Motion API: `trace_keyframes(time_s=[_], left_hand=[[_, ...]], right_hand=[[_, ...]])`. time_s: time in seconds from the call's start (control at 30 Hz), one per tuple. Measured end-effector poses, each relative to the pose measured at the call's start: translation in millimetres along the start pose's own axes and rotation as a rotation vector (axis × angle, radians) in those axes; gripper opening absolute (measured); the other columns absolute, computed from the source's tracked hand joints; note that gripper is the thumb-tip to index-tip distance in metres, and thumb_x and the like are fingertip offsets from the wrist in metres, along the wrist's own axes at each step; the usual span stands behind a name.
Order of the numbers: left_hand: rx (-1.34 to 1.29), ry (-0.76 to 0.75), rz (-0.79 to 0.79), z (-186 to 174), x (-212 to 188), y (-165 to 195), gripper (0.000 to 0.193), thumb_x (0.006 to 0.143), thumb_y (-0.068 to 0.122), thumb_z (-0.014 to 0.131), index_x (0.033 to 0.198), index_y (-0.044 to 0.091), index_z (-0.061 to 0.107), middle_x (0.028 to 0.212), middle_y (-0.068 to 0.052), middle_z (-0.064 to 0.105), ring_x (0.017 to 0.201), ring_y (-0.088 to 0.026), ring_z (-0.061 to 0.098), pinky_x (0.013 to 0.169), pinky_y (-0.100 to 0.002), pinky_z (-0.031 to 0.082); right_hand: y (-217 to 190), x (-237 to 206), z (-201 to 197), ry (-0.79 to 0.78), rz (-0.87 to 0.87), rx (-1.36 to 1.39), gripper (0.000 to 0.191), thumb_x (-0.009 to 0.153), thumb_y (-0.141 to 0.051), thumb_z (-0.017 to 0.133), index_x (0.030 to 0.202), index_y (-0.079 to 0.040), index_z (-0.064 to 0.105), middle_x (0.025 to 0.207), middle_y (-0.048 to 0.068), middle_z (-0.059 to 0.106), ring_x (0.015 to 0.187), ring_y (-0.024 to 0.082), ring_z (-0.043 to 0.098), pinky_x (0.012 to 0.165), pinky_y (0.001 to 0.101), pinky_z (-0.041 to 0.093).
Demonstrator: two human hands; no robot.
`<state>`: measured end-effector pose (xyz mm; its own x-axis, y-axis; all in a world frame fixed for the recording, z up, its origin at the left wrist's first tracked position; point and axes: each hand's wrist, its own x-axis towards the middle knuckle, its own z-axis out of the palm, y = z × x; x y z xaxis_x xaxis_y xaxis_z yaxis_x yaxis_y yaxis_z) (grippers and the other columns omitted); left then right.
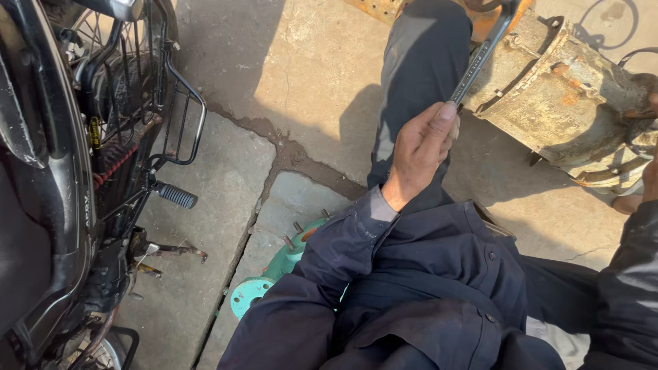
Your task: The person uses a wrench to tighten bolts on a rusty motor assembly placed on the ground. They adjust the position of the motor and continue tightening the bolts to secure the components.
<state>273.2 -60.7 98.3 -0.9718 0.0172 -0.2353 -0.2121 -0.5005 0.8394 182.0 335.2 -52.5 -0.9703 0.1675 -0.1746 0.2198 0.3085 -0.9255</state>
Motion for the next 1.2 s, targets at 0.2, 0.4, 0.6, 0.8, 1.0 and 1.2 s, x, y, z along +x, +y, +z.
trace_keyframes(time_s=[0.2, 0.4, 0.6, 0.8, 1.0, 1.2], left_hand=[[-0.002, -0.019, -0.036, 1, -6, -1, 0.043, 0.113, 0.042, 0.046, 0.088, 0.007, 0.054, 0.065, 0.008, 0.033, 0.053, -0.001, 0.028, 0.046, -0.021, 0.026], [0.109, -0.016, -0.034, 2, 3, -12, 0.04, 0.112, 0.039, 0.046, 0.088, 0.007, 0.052, 0.067, 0.006, 0.037, 0.052, -0.003, 0.032, 0.046, -0.022, 0.029], [0.293, -0.011, -0.037, 10, 10, -18, 0.041, 0.111, 0.037, 0.045, 0.085, 0.006, 0.053, 0.063, 0.006, 0.036, 0.051, -0.003, 0.034, 0.045, -0.022, 0.032], [0.443, -0.033, -0.115, 32, 10, -24, 0.041, 0.112, 0.036, 0.044, 0.086, 0.006, 0.053, 0.064, 0.006, 0.035, 0.053, -0.003, 0.031, 0.047, -0.021, 0.029], [0.383, -0.339, -0.371, 111, 10, -74, 0.032, 0.112, 0.032, 0.041, 0.099, 0.006, 0.054, 0.072, 0.007, 0.035, 0.062, -0.003, 0.032, 0.054, -0.02, 0.029], [1.082, -0.665, -0.258, 159, -3, -125, 0.041, 0.109, 0.035, 0.045, 0.131, 0.003, 0.058, 0.083, -0.009, 0.063, 0.074, -0.027, 0.063, 0.068, -0.041, 0.045]], right_hand=[[-21, -87, -12, 0.114, -0.091, 0.266, 0.05, 0.1, -0.003, 0.075, 0.146, 0.0, 0.053, 0.14, 0.015, 0.06, 0.13, 0.026, 0.057, 0.12, 0.0419, 0.046], [13, -138, 6, -0.28, -0.317, -0.975, 0.089, 0.073, -0.025, 0.083, 0.152, -0.01, 0.046, 0.147, 0.018, 0.051, 0.143, 0.045, 0.042, 0.116, 0.0643, 0.029], [36, -184, 46, -1.012, 0.031, -1.55, 0.036, 0.114, -0.032, 0.042, 0.13, -0.018, 0.071, 0.118, 0.009, 0.076, 0.123, 0.027, 0.068, 0.134, 0.0667, 0.021], [-27, -154, -26, -0.737, 0.397, -0.632, 0.044, 0.094, -0.036, 0.064, 0.135, -0.018, 0.067, 0.11, 0.008, 0.079, 0.097, 0.026, 0.076, 0.089, 0.041, 0.054], [-106, -148, -31, -0.41, 0.002, 0.265, 0.05, 0.104, -0.03, 0.056, 0.143, 0.0, 0.049, 0.124, 0.013, 0.07, 0.114, 0.026, 0.067, 0.094, 0.0403, 0.053], [-68, -168, 10, 0.056, 0.352, 0.887, 0.033, 0.111, -0.029, 0.047, 0.115, 0.003, 0.056, 0.105, 0.016, 0.076, 0.086, 0.02, 0.066, 0.074, 0.0315, 0.054]])
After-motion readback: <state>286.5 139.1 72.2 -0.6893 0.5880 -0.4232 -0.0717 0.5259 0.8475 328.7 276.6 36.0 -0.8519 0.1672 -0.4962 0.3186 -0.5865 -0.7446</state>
